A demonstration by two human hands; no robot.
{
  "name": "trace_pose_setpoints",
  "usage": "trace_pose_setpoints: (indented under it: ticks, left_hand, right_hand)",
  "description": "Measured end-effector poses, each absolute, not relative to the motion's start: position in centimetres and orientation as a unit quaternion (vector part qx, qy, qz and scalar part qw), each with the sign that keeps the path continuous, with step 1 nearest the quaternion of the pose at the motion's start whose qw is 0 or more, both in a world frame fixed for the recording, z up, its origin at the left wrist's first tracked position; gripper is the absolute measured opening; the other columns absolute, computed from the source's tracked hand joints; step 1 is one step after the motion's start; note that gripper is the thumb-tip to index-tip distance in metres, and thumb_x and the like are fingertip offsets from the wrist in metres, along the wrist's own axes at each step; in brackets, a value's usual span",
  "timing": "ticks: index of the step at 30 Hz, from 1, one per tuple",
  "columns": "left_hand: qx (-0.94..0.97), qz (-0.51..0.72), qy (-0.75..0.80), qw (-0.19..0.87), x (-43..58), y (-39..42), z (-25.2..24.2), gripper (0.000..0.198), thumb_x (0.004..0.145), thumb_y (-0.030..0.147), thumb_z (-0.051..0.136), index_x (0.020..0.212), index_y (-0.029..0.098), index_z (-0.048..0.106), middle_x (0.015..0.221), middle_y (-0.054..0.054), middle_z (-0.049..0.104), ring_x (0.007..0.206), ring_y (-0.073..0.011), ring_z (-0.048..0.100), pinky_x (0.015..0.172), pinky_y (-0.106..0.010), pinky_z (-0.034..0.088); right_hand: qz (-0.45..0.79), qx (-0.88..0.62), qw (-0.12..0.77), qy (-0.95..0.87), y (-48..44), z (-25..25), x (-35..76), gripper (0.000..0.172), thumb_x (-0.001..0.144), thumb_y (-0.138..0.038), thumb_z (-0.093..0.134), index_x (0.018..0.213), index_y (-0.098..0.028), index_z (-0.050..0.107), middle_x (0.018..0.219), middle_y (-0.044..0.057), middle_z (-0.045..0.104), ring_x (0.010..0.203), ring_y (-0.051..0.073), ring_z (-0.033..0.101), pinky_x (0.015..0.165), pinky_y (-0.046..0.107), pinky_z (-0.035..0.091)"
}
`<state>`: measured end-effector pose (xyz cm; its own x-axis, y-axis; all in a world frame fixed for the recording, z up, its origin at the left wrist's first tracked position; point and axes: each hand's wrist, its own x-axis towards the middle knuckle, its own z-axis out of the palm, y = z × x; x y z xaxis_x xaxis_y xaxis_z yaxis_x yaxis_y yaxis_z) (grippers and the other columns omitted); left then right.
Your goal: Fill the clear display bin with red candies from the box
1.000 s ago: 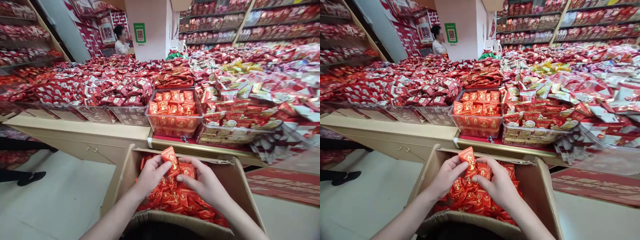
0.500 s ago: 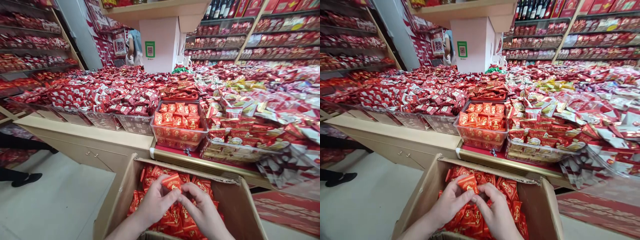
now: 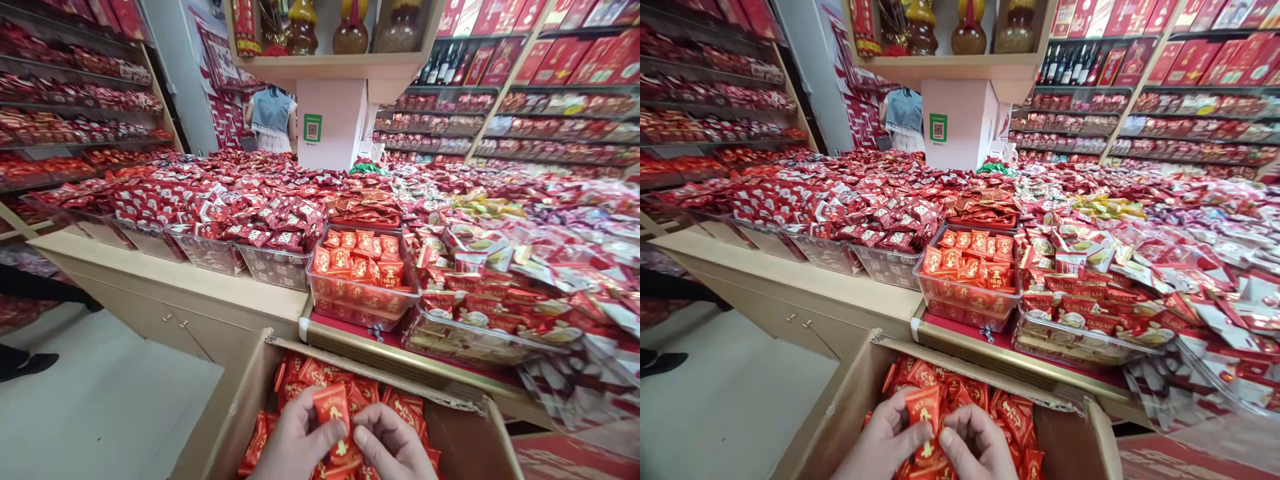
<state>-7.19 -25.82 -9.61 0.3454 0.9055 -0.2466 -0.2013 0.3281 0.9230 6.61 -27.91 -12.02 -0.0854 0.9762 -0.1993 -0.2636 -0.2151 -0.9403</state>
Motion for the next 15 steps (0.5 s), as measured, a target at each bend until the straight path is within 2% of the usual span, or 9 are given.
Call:
trace_pose_setpoints:
  ticks: [3,6,8,11,13,15]
  left_hand:
    - [0.492,0.37,0.39,0.685,-7.3,-26.0,-9.5,0.052,0.061,0.03,0.069,0.105,0.018,0.045,0.083,-0.005,0.062,0.077,-0.0172,0.057,0.074,-0.03,0.043]
    - [0.538,0.379,0.388,0.645,-7.6,-26.1,-9.1,0.069,0.063,0.033,0.067,0.121,0.02,0.032,0.078,-0.004,0.06,0.069,-0.0149,0.056,0.068,-0.028,0.043]
    - [0.555,0.411,0.385,0.612,-7.9,-25.8,-8.3,0.075,0.067,0.034,0.063,0.128,0.021,0.022,0.077,-0.003,0.059,0.065,-0.0127,0.054,0.064,-0.026,0.043]
    - [0.592,0.423,0.397,0.559,-8.6,-24.7,-6.4,0.064,0.076,0.03,0.053,0.129,0.023,0.017,0.075,-0.001,0.057,0.065,-0.0112,0.053,0.064,-0.024,0.042]
    - [0.608,0.423,0.418,0.527,-9.0,-23.8,-5.2,0.053,0.08,0.027,0.048,0.126,0.024,0.024,0.075,0.0,0.056,0.069,-0.011,0.052,0.067,-0.024,0.042]
    - [0.61,0.423,0.434,0.51,-9.3,-23.3,-4.6,0.045,0.08,0.027,0.047,0.122,0.023,0.032,0.077,0.0,0.055,0.071,-0.0109,0.052,0.069,-0.023,0.042]
  right_hand:
    - [0.616,-0.429,0.49,-0.443,-27.0,-11.1,6.3,0.031,0.066,-0.042,0.061,0.086,-0.02,0.057,0.072,0.001,0.059,0.064,0.012,0.051,0.062,0.025,0.042]
    - [0.564,-0.458,0.425,-0.539,-26.0,-8.8,6.5,0.022,0.071,-0.039,0.056,0.073,-0.017,0.056,0.062,0.0,0.056,0.057,0.011,0.05,0.055,0.024,0.041]
    - [0.51,-0.472,0.398,-0.599,-24.7,-5.8,7.1,0.021,0.073,-0.037,0.055,0.072,-0.017,0.056,0.062,0.0,0.058,0.056,0.011,0.05,0.053,0.023,0.041]
    - [0.353,-0.48,0.407,-0.692,-20.9,0.3,8.5,0.017,0.074,-0.034,0.054,0.074,-0.017,0.058,0.069,0.002,0.061,0.062,0.012,0.054,0.056,0.023,0.042]
    - [0.178,-0.516,0.435,-0.716,-17.0,4.0,9.3,0.014,0.073,-0.03,0.054,0.075,-0.016,0.058,0.067,0.002,0.062,0.06,0.013,0.054,0.056,0.024,0.042]
    - [0.09,-0.544,0.396,-0.734,-12.6,6.4,9.9,0.012,0.073,-0.023,0.053,0.08,-0.015,0.058,0.07,0.003,0.063,0.061,0.012,0.055,0.058,0.024,0.043]
